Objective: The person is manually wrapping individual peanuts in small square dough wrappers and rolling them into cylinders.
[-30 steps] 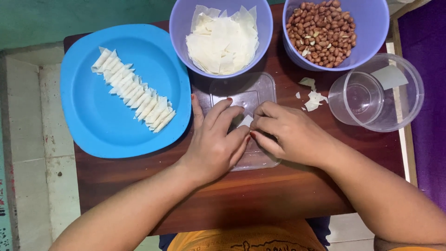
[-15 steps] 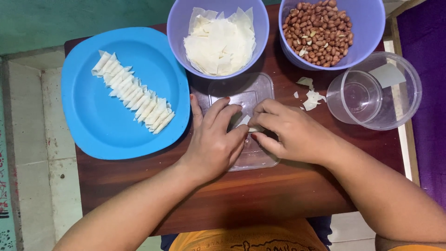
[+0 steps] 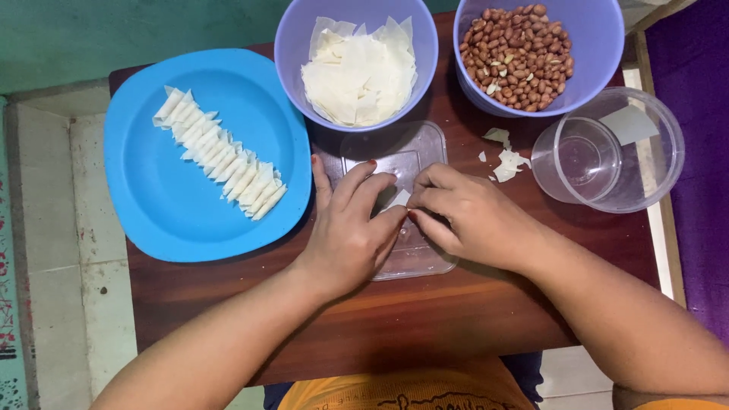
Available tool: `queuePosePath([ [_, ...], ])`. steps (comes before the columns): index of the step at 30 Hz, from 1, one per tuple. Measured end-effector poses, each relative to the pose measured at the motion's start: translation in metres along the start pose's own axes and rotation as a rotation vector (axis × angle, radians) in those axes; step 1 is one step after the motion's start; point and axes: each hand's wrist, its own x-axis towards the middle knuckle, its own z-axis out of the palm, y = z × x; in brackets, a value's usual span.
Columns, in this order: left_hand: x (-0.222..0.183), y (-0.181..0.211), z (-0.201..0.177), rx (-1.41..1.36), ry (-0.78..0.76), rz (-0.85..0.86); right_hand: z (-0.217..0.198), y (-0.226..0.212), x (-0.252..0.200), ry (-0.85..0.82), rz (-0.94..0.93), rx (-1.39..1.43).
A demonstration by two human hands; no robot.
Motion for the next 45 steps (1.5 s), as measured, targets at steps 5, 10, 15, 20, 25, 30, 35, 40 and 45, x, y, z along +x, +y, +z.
queuePosePath([
  [5,0.009,0.004,-0.012,-0.015,-0.024,-0.009,-0.056,-0.031,-0.002,0.045,0.003,-0.013],
  [10,0.015,0.004,-0.020,-0.041,-0.057,0.017,-0.125,-0.026,-0.045,0.117,0.131,-0.183],
  [15,0.018,0.003,-0.023,-0.035,-0.105,0.059,-0.137,0.030,-0.091,0.062,0.568,-0.535],
  [20,0.018,0.001,-0.020,-0.038,-0.133,0.055,-0.128,0.047,-0.080,-0.087,0.663,-0.455],
  [25,0.018,-0.001,-0.017,-0.010,-0.148,0.037,-0.109,0.070,-0.075,-0.059,0.601,-0.369],
  [30,0.021,0.000,-0.017,0.034,-0.136,0.031,-0.097,0.085,-0.076,-0.094,0.568,-0.399],
  [35,0.014,-0.006,-0.020,0.064,-0.225,0.060,-0.108,0.067,-0.070,-0.069,0.590,-0.404],
  [40,0.016,-0.005,-0.026,0.062,-0.252,0.088,-0.127,0.023,-0.060,0.046,0.593,-0.372],
  [45,0.015,-0.006,-0.030,0.019,-0.196,0.123,-0.103,-0.013,-0.040,0.190,0.077,0.025],
])
